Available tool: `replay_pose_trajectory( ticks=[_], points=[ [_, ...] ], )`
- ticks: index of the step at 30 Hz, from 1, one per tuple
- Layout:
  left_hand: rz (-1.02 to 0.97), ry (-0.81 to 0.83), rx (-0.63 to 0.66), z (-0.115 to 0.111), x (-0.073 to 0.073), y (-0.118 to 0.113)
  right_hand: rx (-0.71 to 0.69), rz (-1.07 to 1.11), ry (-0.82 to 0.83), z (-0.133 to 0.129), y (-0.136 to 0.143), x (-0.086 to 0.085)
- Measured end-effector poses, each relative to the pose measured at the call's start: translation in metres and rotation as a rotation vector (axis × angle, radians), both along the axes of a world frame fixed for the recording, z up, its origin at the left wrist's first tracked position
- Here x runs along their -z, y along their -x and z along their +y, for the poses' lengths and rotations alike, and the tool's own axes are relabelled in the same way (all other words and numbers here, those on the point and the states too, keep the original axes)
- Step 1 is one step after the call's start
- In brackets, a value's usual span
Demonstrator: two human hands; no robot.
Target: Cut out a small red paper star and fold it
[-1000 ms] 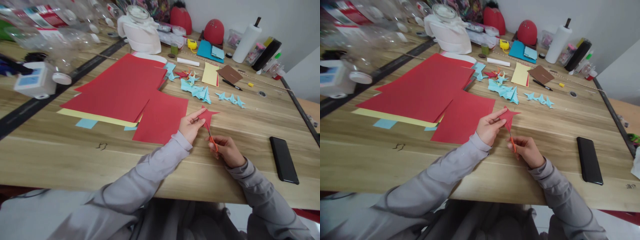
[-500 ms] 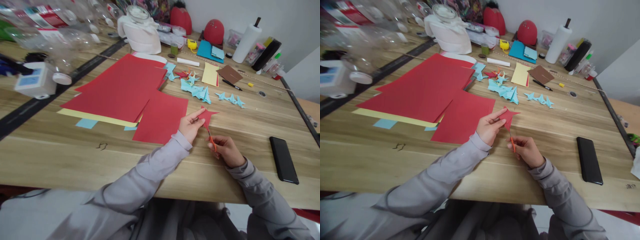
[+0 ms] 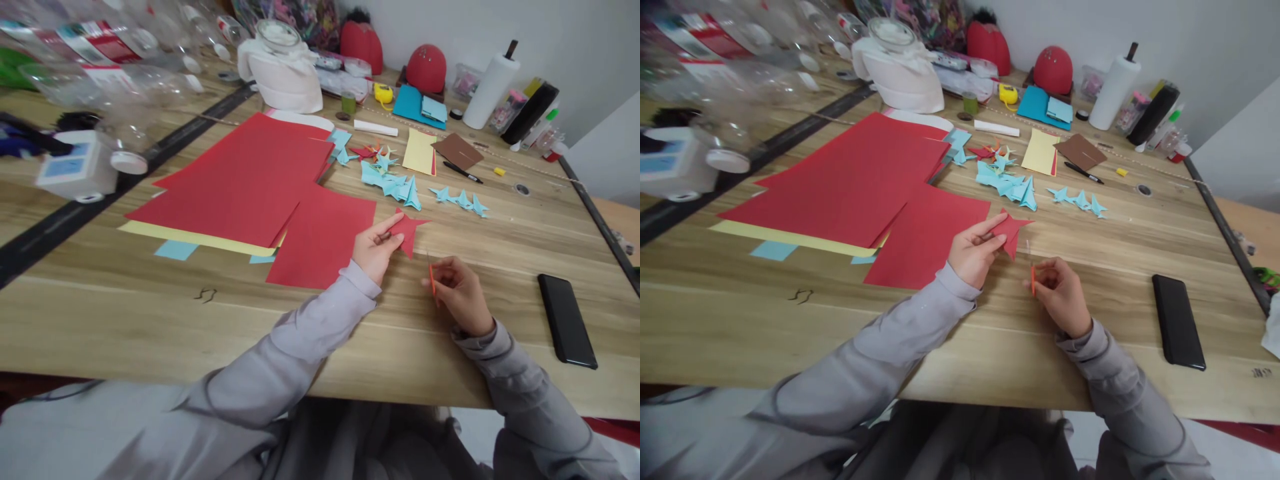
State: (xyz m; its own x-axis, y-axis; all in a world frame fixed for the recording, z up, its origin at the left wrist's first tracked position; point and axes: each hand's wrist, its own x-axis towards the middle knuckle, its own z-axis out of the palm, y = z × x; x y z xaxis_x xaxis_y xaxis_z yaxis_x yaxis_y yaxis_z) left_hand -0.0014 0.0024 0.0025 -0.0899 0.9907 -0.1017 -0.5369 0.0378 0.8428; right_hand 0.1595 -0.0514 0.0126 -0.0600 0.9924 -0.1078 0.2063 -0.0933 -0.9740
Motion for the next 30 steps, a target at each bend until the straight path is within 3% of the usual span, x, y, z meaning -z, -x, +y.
replay_pose_trajectory(
  ticks=[4,7,12,17,20,24,30],
  points=[
    [-0.026,0.007,0.026,-0.002,0.0,-0.001,0.231,-0.517,-0.215,0.014,-0.018,0.003],
    [-0.021,-0.003,0.049,-0.003,0.0,-0.001,0.316,-0.702,-0.248,0.021,-0.03,0.004],
    [0.003,-0.009,0.089,-0.005,-0.002,-0.002,0.247,-0.811,-0.181,0.022,-0.035,0.004],
    [0.0,-0.004,0.126,-0.008,-0.003,-0.003,0.232,-1.098,-0.353,0.017,-0.035,0.002],
    [0.006,-0.011,0.111,-0.009,-0.003,-0.004,0.277,-1.055,-0.384,0.017,-0.035,0.003],
    [0.024,-0.012,0.119,-0.01,-0.001,-0.005,0.201,-0.827,-0.381,0.019,-0.034,0.006],
    [0.184,-0.028,0.164,-0.011,0.0,-0.003,0.101,-0.697,-0.225,0.022,-0.039,0.007]
  ],
)
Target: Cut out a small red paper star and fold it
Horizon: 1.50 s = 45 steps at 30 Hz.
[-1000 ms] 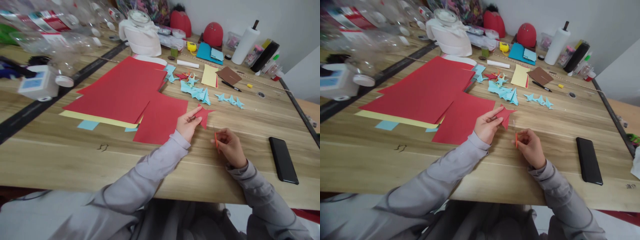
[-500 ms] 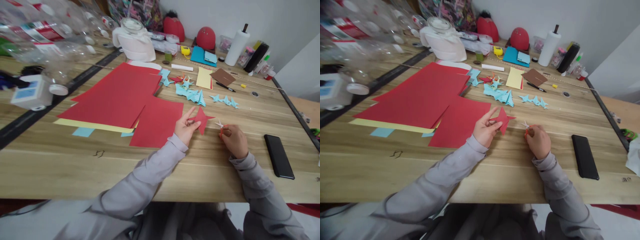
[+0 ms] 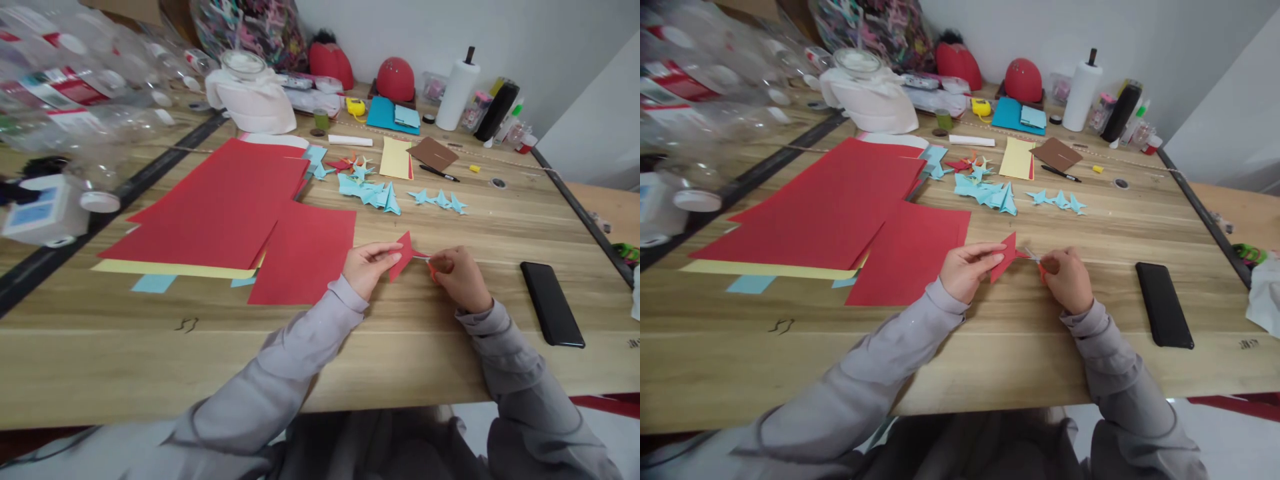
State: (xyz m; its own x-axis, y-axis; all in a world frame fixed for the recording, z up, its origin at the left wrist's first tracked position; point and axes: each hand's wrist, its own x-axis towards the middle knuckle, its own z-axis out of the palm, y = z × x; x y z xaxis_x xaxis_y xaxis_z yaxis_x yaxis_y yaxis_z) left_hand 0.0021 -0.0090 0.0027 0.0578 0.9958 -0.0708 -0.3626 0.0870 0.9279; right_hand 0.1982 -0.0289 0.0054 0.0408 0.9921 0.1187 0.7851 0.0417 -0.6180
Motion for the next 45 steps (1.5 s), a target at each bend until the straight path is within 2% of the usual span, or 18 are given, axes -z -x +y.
replay_pose_trajectory(
  ticks=[5,8,12,15,20,23,29,33,37,42,45],
  points=[
    [-0.012,-0.014,0.017,0.001,-0.001,-0.001,0.022,0.168,0.118,0.006,-0.004,-0.002],
    [-0.048,-0.01,0.051,0.001,0.0,-0.001,0.094,0.216,0.105,0.009,-0.005,-0.001],
    [-0.014,-0.01,0.035,0.0,0.001,-0.001,0.059,0.292,0.042,0.011,-0.007,0.006],
    [-0.041,0.009,0.002,-0.001,0.0,0.0,0.025,0.219,-0.036,0.01,-0.008,0.009],
    [-0.135,0.134,0.096,-0.002,-0.008,0.001,-0.05,0.006,-0.02,0.007,-0.003,0.006],
    [-0.061,0.151,0.127,-0.002,-0.01,0.002,-0.039,0.051,-0.002,0.006,-0.002,0.006],
    [0.133,0.011,0.141,-0.002,-0.002,0.004,0.055,0.119,-0.036,0.008,-0.005,0.011],
    [0.14,-0.016,0.125,-0.002,-0.001,0.003,0.01,0.118,-0.022,0.008,-0.003,0.007],
    [0.105,0.052,0.1,-0.003,-0.006,0.001,-0.034,0.1,0.023,0.008,-0.002,0.005],
    [0.057,0.116,0.104,-0.004,-0.01,0.0,-0.121,0.082,-0.035,0.008,-0.003,0.01],
    [0.025,0.128,0.115,-0.004,-0.011,0.001,-0.085,0.099,-0.081,0.007,-0.001,0.009]
  ],
)
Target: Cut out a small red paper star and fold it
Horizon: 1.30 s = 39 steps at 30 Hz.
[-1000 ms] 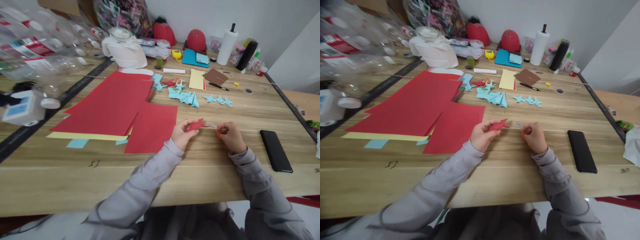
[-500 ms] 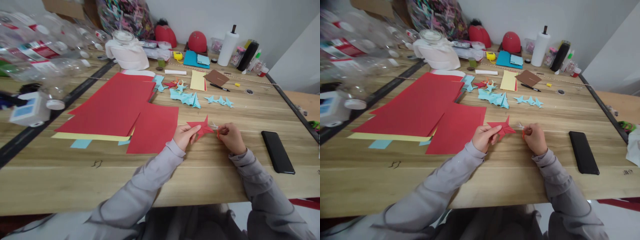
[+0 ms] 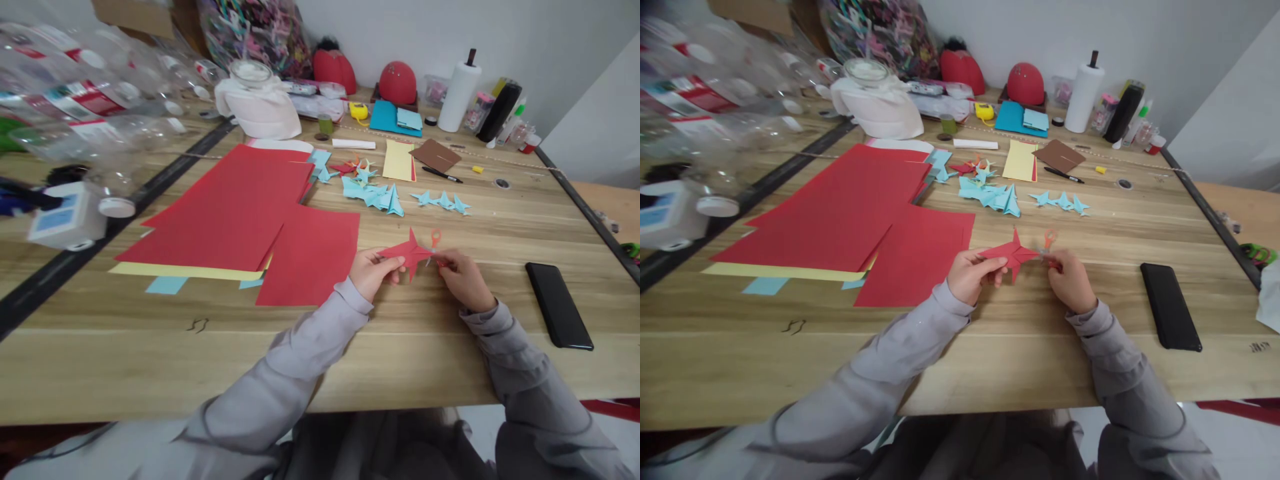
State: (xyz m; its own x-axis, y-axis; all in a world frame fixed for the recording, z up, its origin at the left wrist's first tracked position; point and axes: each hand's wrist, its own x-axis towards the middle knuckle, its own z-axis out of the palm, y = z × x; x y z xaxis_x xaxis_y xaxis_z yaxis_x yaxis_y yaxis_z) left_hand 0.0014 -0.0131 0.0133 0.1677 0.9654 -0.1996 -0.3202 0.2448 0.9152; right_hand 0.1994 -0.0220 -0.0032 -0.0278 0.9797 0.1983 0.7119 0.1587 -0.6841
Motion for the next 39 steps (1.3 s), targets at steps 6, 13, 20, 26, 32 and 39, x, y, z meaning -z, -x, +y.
replay_pose_trajectory(
  ticks=[6,13,20,26,32,39],
  points=[
    [0.027,-0.03,0.071,-0.003,-0.001,0.0,0.078,0.428,-0.111,-0.009,0.018,-0.018],
    [0.179,-0.156,0.255,-0.009,0.008,-0.004,-0.155,0.805,0.24,-0.017,0.036,-0.022],
    [0.135,-0.122,0.166,-0.008,0.009,-0.005,-0.071,0.79,0.267,-0.018,0.035,-0.024],
    [0.101,-0.138,0.16,-0.008,0.004,-0.005,-0.059,0.789,0.327,-0.018,0.032,-0.022],
    [-0.066,-0.043,0.179,-0.005,0.002,-0.003,-0.006,0.909,0.329,-0.015,0.026,-0.023],
    [-0.023,-0.204,0.138,-0.004,0.01,-0.002,0.089,1.126,0.389,-0.01,0.026,-0.024]
  ],
)
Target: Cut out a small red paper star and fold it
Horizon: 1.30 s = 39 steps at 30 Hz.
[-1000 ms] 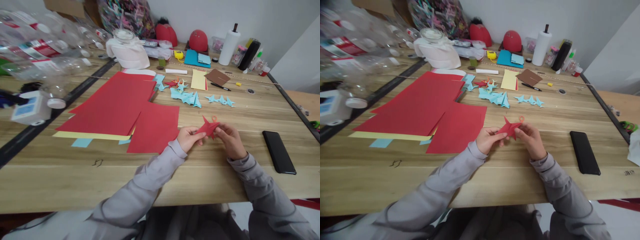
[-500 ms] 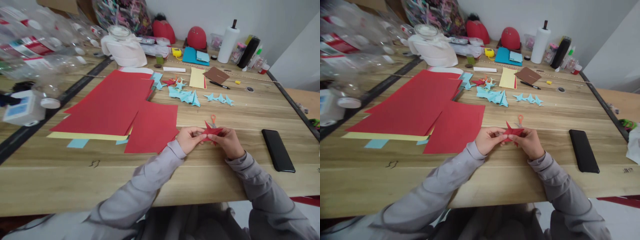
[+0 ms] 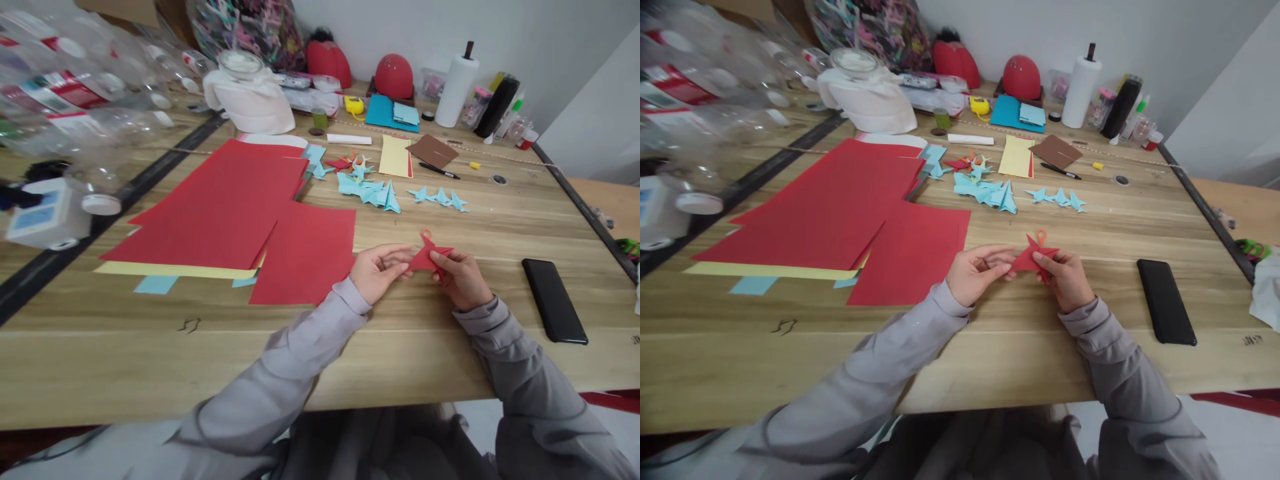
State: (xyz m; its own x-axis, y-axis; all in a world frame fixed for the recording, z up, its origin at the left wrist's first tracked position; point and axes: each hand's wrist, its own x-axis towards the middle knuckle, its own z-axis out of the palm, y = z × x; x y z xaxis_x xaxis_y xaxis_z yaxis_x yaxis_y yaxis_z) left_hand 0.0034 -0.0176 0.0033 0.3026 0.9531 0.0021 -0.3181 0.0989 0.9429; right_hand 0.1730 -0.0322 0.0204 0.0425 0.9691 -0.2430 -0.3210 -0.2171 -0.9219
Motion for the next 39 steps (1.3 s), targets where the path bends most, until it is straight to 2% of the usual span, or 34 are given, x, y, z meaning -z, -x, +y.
replay_pose_trajectory(
  ticks=[2,5,7,9,14,17,20,22,29,36,39],
  points=[
    [0.04,-0.126,-0.012,-0.0021,0.0022,-0.0005,-0.01,0.013,0.016,0.0,0.0012,-0.0006],
    [0.169,-0.299,0.055,-0.0055,0.0015,0.0001,-0.03,0.001,0.03,-0.0014,0.003,-0.0016],
    [0.269,-0.436,-0.024,-0.0066,-0.0007,0.0013,-0.047,-0.02,0.023,-0.0027,0.0039,-0.0016],
    [0.324,-0.504,-0.065,-0.0065,-0.0023,0.0025,-0.069,-0.049,0.013,-0.0038,0.0043,-0.001],
    [0.352,-0.491,-0.105,-0.0042,-0.0007,0.0034,-0.066,-0.111,-0.05,-0.005,0.0035,0.0006],
    [0.383,-0.481,-0.152,-0.0034,0.0006,0.0032,-0.039,-0.142,-0.169,-0.0057,0.0029,0.0003],
    [0.4,-0.492,-0.167,-0.0034,0.0003,0.0036,-0.094,-0.239,-0.271,-0.0067,0.0033,0.0002],
    [0.411,-0.496,-0.161,-0.0038,-0.0002,0.0038,-0.119,-0.284,-0.276,-0.0071,0.0039,0.0007],
    [0.42,-0.473,-0.088,-0.0054,-0.0012,0.0038,-0.067,-0.287,-0.234,-0.0056,0.0024,-0.0003],
    [0.44,-0.546,-0.075,-0.0052,-0.0045,0.0049,-0.072,-0.295,-0.212,-0.0052,0.0021,-0.001],
    [0.408,-0.497,-0.079,-0.0051,-0.0031,0.0032,-0.07,-0.318,-0.22,-0.0051,0.0021,0.0001]
  ],
)
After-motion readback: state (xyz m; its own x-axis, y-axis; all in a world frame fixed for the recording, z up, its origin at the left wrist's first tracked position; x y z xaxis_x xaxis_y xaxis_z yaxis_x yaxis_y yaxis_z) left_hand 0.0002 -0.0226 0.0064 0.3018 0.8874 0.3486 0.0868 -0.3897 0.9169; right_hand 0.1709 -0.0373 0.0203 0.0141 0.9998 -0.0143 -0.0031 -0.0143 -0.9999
